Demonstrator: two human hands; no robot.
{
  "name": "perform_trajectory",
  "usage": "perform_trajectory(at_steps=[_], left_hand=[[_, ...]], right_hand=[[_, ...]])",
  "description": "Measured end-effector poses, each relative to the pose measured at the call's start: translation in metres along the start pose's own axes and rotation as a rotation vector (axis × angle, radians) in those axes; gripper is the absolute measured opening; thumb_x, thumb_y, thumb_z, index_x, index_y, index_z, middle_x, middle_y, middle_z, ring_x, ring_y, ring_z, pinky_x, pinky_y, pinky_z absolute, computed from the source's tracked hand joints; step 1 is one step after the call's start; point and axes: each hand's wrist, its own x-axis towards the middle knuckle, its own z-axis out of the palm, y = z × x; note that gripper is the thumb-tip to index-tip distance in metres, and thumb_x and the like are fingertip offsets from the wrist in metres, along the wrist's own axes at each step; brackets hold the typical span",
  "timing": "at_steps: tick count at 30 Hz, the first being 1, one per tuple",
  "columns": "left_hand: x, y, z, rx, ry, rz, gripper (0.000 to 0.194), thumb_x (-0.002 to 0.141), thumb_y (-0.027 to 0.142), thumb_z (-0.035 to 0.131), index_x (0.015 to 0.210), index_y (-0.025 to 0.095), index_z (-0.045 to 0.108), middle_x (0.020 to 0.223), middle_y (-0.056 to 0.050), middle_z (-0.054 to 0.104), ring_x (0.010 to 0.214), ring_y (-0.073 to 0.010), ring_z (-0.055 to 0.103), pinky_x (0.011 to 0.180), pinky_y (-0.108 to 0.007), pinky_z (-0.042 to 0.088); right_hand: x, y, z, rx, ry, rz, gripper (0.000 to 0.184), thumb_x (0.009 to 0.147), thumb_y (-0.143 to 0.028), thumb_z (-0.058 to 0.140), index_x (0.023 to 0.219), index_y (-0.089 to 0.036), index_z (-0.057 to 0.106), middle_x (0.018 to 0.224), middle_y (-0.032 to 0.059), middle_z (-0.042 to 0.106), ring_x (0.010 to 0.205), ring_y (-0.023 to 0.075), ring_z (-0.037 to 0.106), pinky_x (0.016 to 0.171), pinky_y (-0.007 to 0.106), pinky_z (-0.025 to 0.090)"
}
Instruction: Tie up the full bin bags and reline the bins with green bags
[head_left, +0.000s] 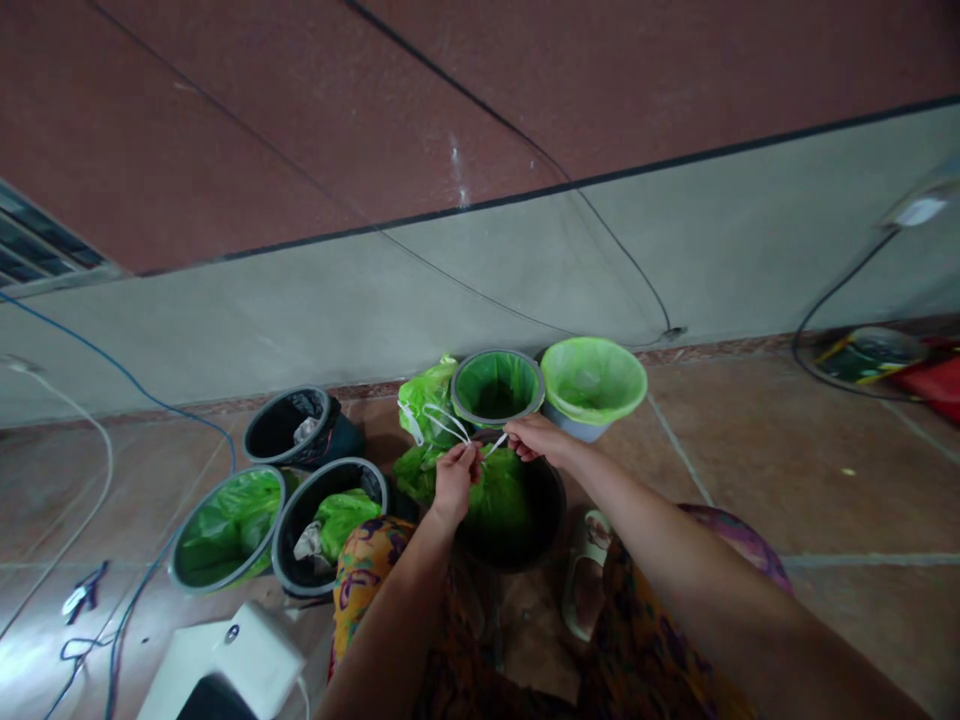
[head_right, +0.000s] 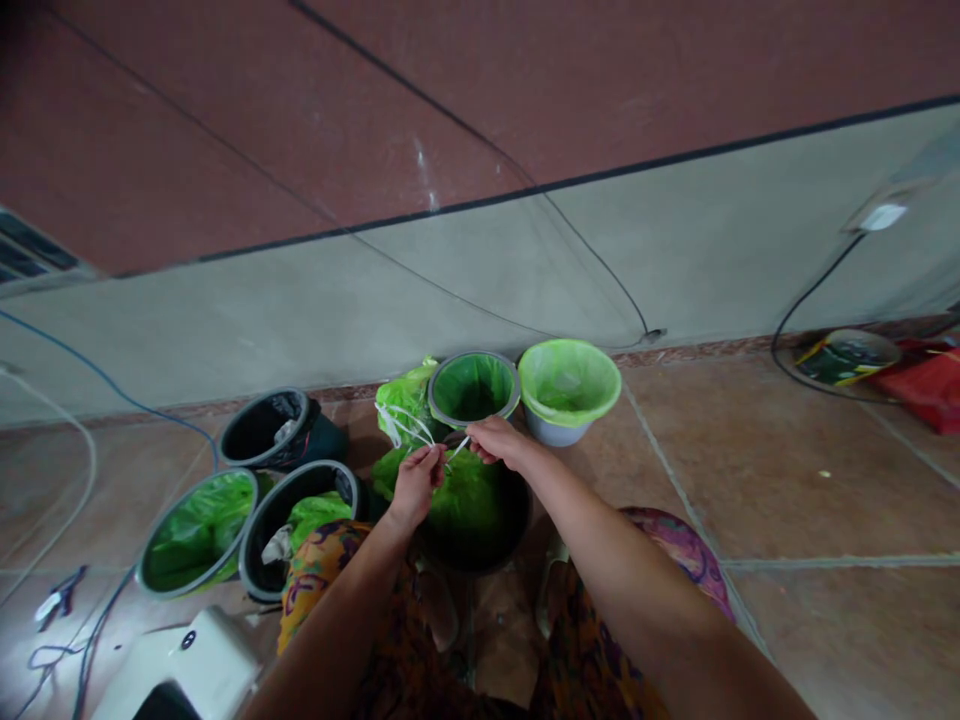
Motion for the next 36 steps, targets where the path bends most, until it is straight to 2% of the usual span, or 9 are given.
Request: perform_trajectory(at_steps=[5, 9, 12, 17, 21, 26, 29, 33, 36], left_hand=[[-0.005, 0.001, 0.004, 0.236, -0.187, 0.020, 0.023, 0.076, 0.036, 0.056, 0.063, 0.017, 0.056, 0.049, 0.006, 0.043, 0.040, -0.0050, 0.034, 0.042, -0.021, 0.025], [-0.012, 0.004, 0.008, 0.329, -0.444, 0.026, 0.024, 0.076, 0.037, 0.054, 0.065, 0.016, 0.060, 0.047, 0.005, 0.045, 0.043, -0.0070, 0.039, 0.046, -0.022, 0.030], [-0.014, 0.003, 0.008, 0.357, -0.524, 0.044, 0.029, 0.077, 0.043, 0.059, 0.075, 0.015, 0.066, 0.050, 0.005, 0.046, 0.045, -0.0069, 0.039, 0.048, -0.022, 0.030], [-0.010, -0.004, 0.008, 0.341, -0.420, 0.037, 0.044, 0.079, 0.056, 0.057, 0.071, 0.015, 0.065, 0.048, 0.006, 0.044, 0.042, -0.0061, 0.037, 0.045, -0.022, 0.027], [-0.008, -0.003, 0.007, 0.227, -0.325, -0.029, 0.038, 0.082, 0.050, 0.055, 0.067, 0.016, 0.064, 0.049, 0.004, 0.048, 0.041, -0.0068, 0.039, 0.044, -0.022, 0.030], [-0.006, 0.004, 0.002, 0.087, -0.145, -0.089, 0.023, 0.077, 0.039, 0.062, 0.073, 0.017, 0.066, 0.063, -0.001, 0.063, 0.047, -0.0082, 0.050, 0.046, -0.022, 0.036], [-0.004, 0.004, 0.000, 0.039, -0.095, -0.097, 0.023, 0.070, 0.036, 0.070, 0.082, 0.017, 0.070, 0.068, -0.001, 0.066, 0.052, -0.0087, 0.054, 0.048, -0.021, 0.037], [-0.002, 0.001, -0.001, 0.111, -0.071, 0.052, 0.022, 0.062, 0.032, 0.076, 0.074, 0.015, 0.071, 0.062, 0.000, 0.064, 0.056, -0.0099, 0.055, 0.053, -0.022, 0.041], [0.000, -0.002, -0.002, 0.239, -0.071, 0.210, 0.012, 0.062, 0.026, 0.075, 0.067, 0.016, 0.070, 0.066, -0.001, 0.067, 0.064, -0.0124, 0.059, 0.061, -0.024, 0.046]], right_hand=[[-0.011, -0.009, 0.009, 0.064, -0.233, -0.150, 0.031, 0.089, -0.029, 0.054, 0.062, -0.015, 0.056, 0.056, -0.0016, 0.055, 0.050, 0.0067, 0.048, 0.049, 0.018, 0.038], [-0.009, -0.006, 0.012, 0.053, -0.191, -0.176, 0.036, 0.091, -0.033, 0.052, 0.060, -0.015, 0.055, 0.052, -0.0031, 0.052, 0.048, 0.0075, 0.047, 0.049, 0.019, 0.037], [-0.007, -0.003, 0.011, 0.006, -0.121, -0.192, 0.034, 0.091, -0.035, 0.053, 0.065, -0.014, 0.058, 0.053, -0.0032, 0.053, 0.049, 0.0076, 0.048, 0.048, 0.019, 0.036], [-0.009, -0.003, 0.008, -0.027, -0.189, -0.168, 0.038, 0.095, -0.047, 0.046, 0.078, -0.016, 0.059, 0.066, -0.0021, 0.059, 0.040, 0.0044, 0.041, 0.038, 0.019, 0.026], [-0.006, 0.001, 0.002, -0.141, -0.192, -0.131, 0.043, 0.094, -0.056, 0.044, 0.082, -0.017, 0.058, 0.069, -0.0014, 0.061, 0.039, 0.0039, 0.042, 0.035, 0.017, 0.023], [0.002, 0.010, -0.003, -0.388, -0.140, -0.199, 0.029, 0.086, -0.037, 0.059, 0.071, -0.013, 0.065, 0.056, -0.0029, 0.056, 0.044, 0.0057, 0.043, 0.043, 0.018, 0.029], [0.002, 0.010, -0.005, -0.400, -0.125, -0.228, 0.024, 0.083, -0.031, 0.061, 0.067, -0.013, 0.066, 0.054, -0.0031, 0.055, 0.046, 0.0059, 0.042, 0.045, 0.019, 0.029], [-0.002, 0.007, -0.007, -0.415, -0.197, -0.170, 0.020, 0.079, -0.029, 0.063, 0.068, -0.014, 0.068, 0.056, -0.0028, 0.058, 0.045, 0.0059, 0.044, 0.045, 0.019, 0.030], [-0.003, 0.006, -0.007, -0.502, -0.170, -0.125, 0.018, 0.078, -0.026, 0.063, 0.069, -0.013, 0.070, 0.052, -0.0032, 0.056, 0.044, 0.0069, 0.045, 0.046, 0.020, 0.031]])
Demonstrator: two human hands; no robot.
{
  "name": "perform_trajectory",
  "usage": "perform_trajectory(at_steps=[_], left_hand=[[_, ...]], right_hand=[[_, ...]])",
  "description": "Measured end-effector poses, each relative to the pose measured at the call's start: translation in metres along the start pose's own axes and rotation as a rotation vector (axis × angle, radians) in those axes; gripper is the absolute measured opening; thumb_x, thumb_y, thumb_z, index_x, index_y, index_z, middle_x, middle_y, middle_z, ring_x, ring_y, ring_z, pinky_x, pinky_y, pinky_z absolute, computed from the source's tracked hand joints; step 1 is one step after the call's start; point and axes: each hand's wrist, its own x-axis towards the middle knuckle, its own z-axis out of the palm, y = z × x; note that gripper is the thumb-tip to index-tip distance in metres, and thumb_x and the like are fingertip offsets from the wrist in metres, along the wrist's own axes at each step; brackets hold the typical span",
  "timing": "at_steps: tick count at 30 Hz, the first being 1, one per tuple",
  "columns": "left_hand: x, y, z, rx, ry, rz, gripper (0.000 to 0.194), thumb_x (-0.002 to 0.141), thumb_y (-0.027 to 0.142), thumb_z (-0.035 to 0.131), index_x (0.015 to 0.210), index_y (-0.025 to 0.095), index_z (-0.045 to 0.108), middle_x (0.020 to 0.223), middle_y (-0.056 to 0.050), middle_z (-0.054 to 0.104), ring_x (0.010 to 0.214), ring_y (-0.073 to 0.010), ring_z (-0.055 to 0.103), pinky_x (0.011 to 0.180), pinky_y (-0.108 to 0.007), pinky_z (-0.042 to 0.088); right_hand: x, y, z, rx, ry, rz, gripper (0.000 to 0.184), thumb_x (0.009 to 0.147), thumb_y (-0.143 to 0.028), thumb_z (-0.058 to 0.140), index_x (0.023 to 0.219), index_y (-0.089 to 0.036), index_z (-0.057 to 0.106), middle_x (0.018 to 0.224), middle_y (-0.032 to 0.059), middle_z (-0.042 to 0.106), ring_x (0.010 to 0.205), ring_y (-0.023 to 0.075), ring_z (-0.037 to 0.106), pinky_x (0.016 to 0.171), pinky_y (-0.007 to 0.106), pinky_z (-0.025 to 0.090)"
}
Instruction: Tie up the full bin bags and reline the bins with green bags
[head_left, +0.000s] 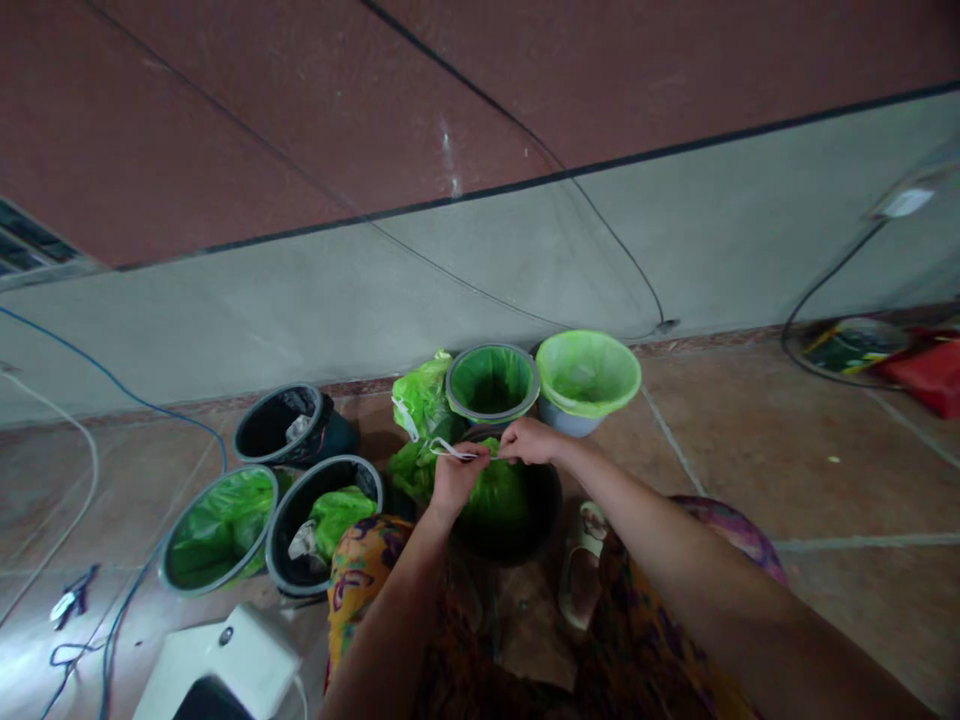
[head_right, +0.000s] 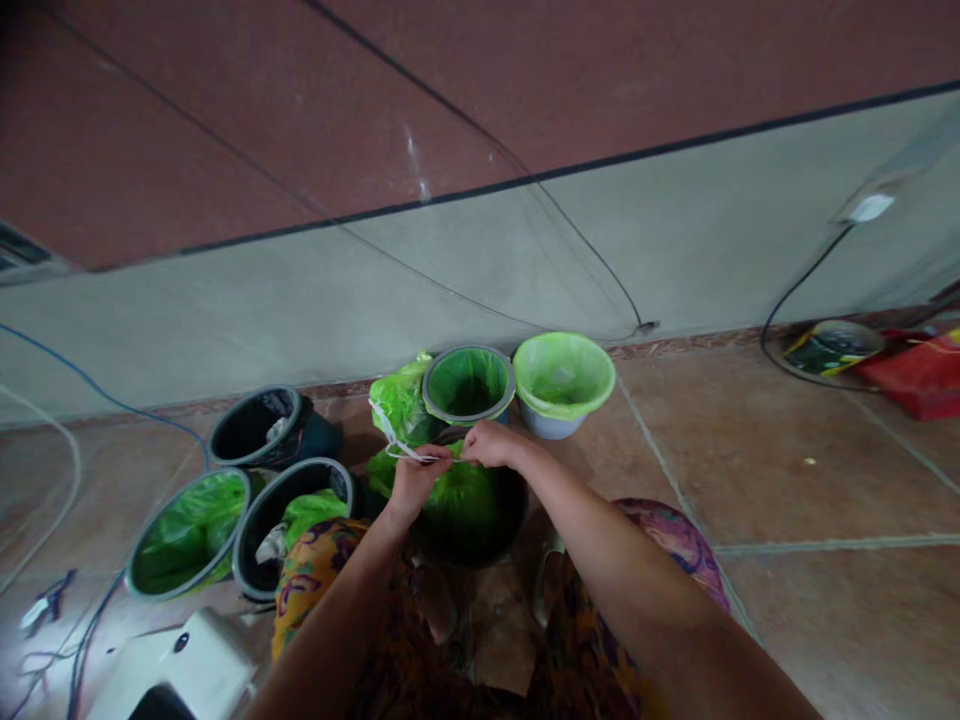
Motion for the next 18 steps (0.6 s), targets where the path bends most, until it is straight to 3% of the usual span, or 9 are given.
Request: perform_trajectory(at_steps=[3, 8, 13, 18], left_hand=[[0.000, 0.000, 0.000, 0.149, -0.041, 0.078, 0.006, 0.067, 0.021, 0.069, 0.071, 0.017, 0.071, 0.070, -0.002, 0.069, 0.069, -0.0142, 0.062, 0.066, -0.025, 0.047], [-0.002, 0.000, 0.002, 0.226, -0.042, 0.164, 0.018, 0.072, 0.013, 0.059, 0.085, 0.016, 0.072, 0.082, -0.004, 0.072, 0.073, -0.0139, 0.064, 0.069, -0.025, 0.050], [-0.006, 0.003, 0.006, 0.284, 0.017, 0.280, 0.028, 0.072, 0.005, 0.053, 0.090, 0.016, 0.071, 0.093, -0.005, 0.072, 0.085, -0.0149, 0.066, 0.079, -0.027, 0.051], [-0.010, 0.005, 0.009, 0.311, 0.121, 0.281, 0.025, 0.077, 0.011, 0.056, 0.098, 0.017, 0.069, 0.090, -0.004, 0.071, 0.080, -0.0143, 0.066, 0.076, -0.026, 0.052]], right_hand=[[0.002, -0.001, 0.000, -0.069, 0.060, 0.012, 0.018, 0.081, -0.022, 0.060, 0.078, -0.012, 0.074, 0.052, -0.0025, 0.056, 0.046, 0.0075, 0.046, 0.049, 0.020, 0.031], [0.008, -0.002, 0.005, -0.085, 0.133, -0.116, 0.023, 0.081, -0.013, 0.056, 0.090, -0.011, 0.076, 0.073, 0.0025, 0.069, 0.061, 0.0094, 0.053, 0.057, 0.020, 0.035], [0.011, -0.004, 0.015, -0.071, 0.101, -0.143, 0.019, 0.079, -0.011, 0.056, 0.084, -0.010, 0.075, 0.074, 0.0039, 0.068, 0.065, 0.0108, 0.052, 0.058, 0.021, 0.033], [0.004, -0.009, 0.017, 0.083, 0.006, -0.155, 0.020, 0.082, -0.017, 0.053, 0.079, -0.011, 0.072, 0.060, -0.0022, 0.056, 0.056, 0.0083, 0.041, 0.055, 0.021, 0.030]])
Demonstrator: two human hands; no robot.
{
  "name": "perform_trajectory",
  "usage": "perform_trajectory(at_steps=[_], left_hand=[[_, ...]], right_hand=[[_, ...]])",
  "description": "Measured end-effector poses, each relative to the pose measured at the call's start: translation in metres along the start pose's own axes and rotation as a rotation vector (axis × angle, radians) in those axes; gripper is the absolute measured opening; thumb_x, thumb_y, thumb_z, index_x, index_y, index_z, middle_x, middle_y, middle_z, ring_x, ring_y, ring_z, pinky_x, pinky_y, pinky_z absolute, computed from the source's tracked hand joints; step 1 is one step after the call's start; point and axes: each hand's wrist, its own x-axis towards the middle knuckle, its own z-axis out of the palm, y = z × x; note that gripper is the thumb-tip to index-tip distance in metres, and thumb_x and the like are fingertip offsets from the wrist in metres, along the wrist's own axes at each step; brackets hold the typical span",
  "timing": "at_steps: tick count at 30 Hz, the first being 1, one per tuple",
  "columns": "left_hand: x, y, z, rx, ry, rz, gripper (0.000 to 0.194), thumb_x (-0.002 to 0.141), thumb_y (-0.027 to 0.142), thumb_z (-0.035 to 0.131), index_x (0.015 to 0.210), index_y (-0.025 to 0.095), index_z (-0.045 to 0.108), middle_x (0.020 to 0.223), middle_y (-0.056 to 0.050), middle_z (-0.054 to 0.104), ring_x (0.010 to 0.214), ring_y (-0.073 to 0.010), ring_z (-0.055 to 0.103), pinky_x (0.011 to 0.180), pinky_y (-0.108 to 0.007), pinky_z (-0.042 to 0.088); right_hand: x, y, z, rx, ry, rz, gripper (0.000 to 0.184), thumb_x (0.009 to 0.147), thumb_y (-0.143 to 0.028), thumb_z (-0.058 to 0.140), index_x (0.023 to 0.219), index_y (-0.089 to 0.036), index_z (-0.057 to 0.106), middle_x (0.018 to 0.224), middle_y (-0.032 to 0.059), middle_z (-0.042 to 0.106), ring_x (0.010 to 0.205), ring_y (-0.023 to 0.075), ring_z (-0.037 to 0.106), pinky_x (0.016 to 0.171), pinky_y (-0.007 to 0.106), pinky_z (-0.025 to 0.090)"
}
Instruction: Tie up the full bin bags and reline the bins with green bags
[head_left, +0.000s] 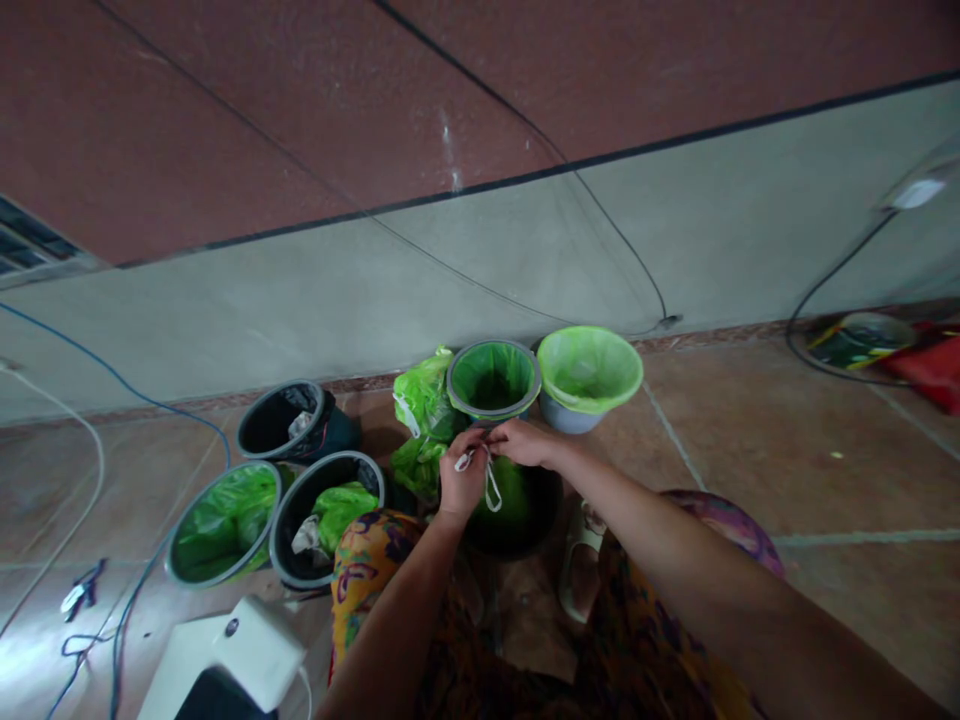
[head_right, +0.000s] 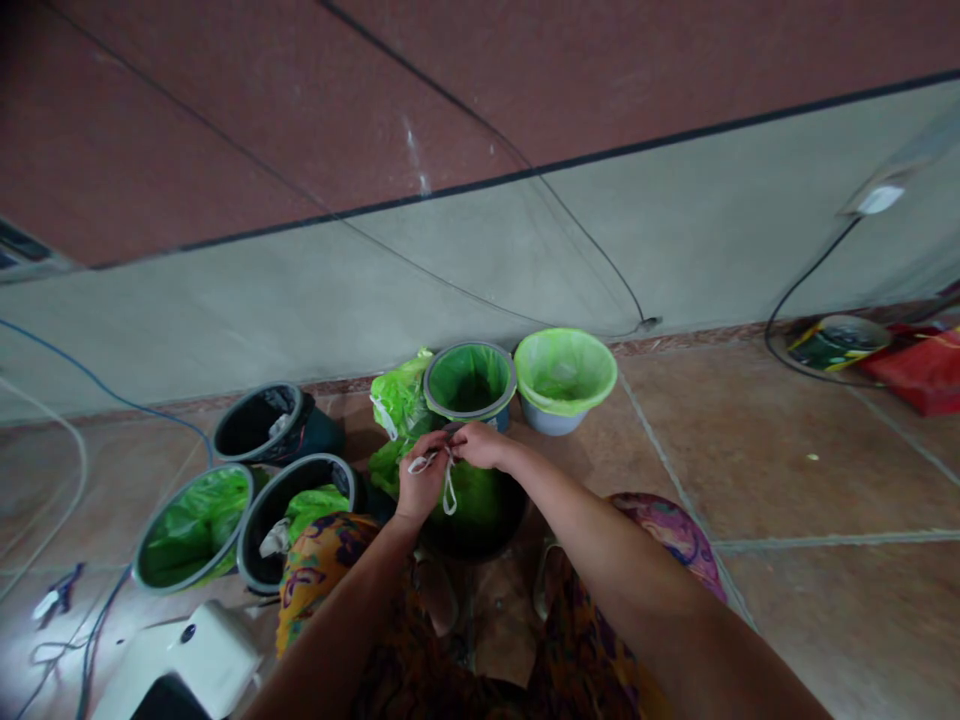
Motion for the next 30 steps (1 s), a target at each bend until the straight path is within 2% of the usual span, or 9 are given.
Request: perform_trajectory(at_steps=[3, 6, 9, 12, 15, 19, 22, 26, 30], left_hand=[[-0.001, -0.002, 0.000, 0.009, 0.030, -0.044, 0.021, 0.078, 0.014, 0.058, 0.096, 0.016, 0.069, 0.086, -0.004, 0.071, 0.076, -0.0138, 0.065, 0.073, -0.025, 0.051], [0.000, -0.003, -0.001, -0.009, -0.020, -0.102, 0.014, 0.078, 0.016, 0.059, 0.087, 0.016, 0.069, 0.083, -0.004, 0.071, 0.074, -0.0137, 0.065, 0.071, -0.024, 0.051], [0.002, -0.002, -0.001, -0.024, -0.079, -0.145, 0.011, 0.077, 0.018, 0.060, 0.080, 0.016, 0.070, 0.078, -0.003, 0.071, 0.070, -0.0133, 0.064, 0.067, -0.024, 0.050], [0.002, -0.002, -0.001, -0.011, -0.117, -0.170, 0.012, 0.078, 0.019, 0.060, 0.077, 0.016, 0.071, 0.074, -0.002, 0.070, 0.065, -0.0128, 0.062, 0.063, -0.023, 0.048], [0.001, -0.004, 0.000, 0.077, -0.127, -0.135, 0.013, 0.080, 0.018, 0.058, 0.076, 0.016, 0.070, 0.074, -0.003, 0.070, 0.068, -0.0135, 0.062, 0.065, -0.024, 0.046], [-0.002, -0.010, -0.001, 0.279, -0.147, -0.012, 0.014, 0.081, 0.013, 0.054, 0.075, 0.017, 0.066, 0.077, -0.004, 0.069, 0.073, -0.0147, 0.061, 0.070, -0.025, 0.044], [-0.003, -0.013, -0.002, 0.412, -0.169, 0.026, 0.015, 0.082, 0.011, 0.052, 0.075, 0.018, 0.063, 0.078, -0.005, 0.067, 0.076, -0.0166, 0.061, 0.073, -0.027, 0.044], [-0.006, -0.016, -0.005, 0.523, -0.215, 0.026, 0.019, 0.076, 0.002, 0.049, 0.074, 0.018, 0.059, 0.077, -0.006, 0.066, 0.079, -0.0188, 0.061, 0.078, -0.030, 0.045], [-0.009, -0.023, -0.007, 0.513, -0.243, -0.063, 0.020, 0.075, 0.002, 0.050, 0.075, 0.019, 0.060, 0.077, -0.006, 0.066, 0.081, -0.0196, 0.063, 0.080, -0.031, 0.047]], right_hand=[[-0.002, 0.000, 0.000, 0.074, 0.003, 0.058, 0.020, 0.082, -0.021, 0.055, 0.079, -0.011, 0.072, 0.055, -0.0042, 0.049, 0.052, 0.0080, 0.039, 0.052, 0.022, 0.028], [-0.003, 0.001, -0.001, 0.051, 0.041, 0.094, 0.020, 0.080, -0.022, 0.058, 0.084, -0.010, 0.074, 0.057, -0.0032, 0.053, 0.053, 0.0082, 0.041, 0.052, 0.021, 0.030], [-0.002, 0.000, -0.003, -0.083, 0.066, 0.090, 0.022, 0.082, -0.022, 0.059, 0.087, -0.011, 0.076, 0.063, 0.0002, 0.062, 0.057, 0.0095, 0.049, 0.056, 0.021, 0.034], [-0.003, -0.004, -0.003, -0.299, 0.107, 0.063, 0.024, 0.083, -0.020, 0.056, 0.091, -0.014, 0.078, 0.080, 0.0058, 0.073, 0.072, 0.0141, 0.061, 0.064, 0.023, 0.039], [-0.004, -0.009, 0.001, -0.522, 0.152, 0.068, 0.027, 0.085, -0.021, 0.052, 0.092, -0.016, 0.077, 0.097, 0.0111, 0.074, 0.089, 0.0203, 0.066, 0.072, 0.026, 0.043], [-0.006, -0.010, 0.007, -0.681, 0.156, 0.070, 0.029, 0.089, -0.026, 0.048, 0.096, -0.015, 0.074, 0.104, 0.0143, 0.073, 0.100, 0.0244, 0.066, 0.079, 0.028, 0.047], [-0.006, -0.005, 0.007, -0.717, 0.156, 0.085, 0.028, 0.089, -0.025, 0.049, 0.098, -0.014, 0.073, 0.105, 0.0146, 0.073, 0.102, 0.0250, 0.067, 0.082, 0.028, 0.049], [-0.004, 0.008, 0.007, -0.742, 0.170, 0.197, 0.029, 0.089, -0.020, 0.049, 0.099, -0.010, 0.074, 0.105, 0.0186, 0.072, 0.102, 0.0266, 0.067, 0.082, 0.030, 0.050], [-0.004, 0.015, 0.003, -0.707, 0.149, 0.257, 0.028, 0.087, -0.015, 0.049, 0.097, -0.007, 0.074, 0.104, 0.0212, 0.072, 0.101, 0.0284, 0.067, 0.080, 0.031, 0.051]])
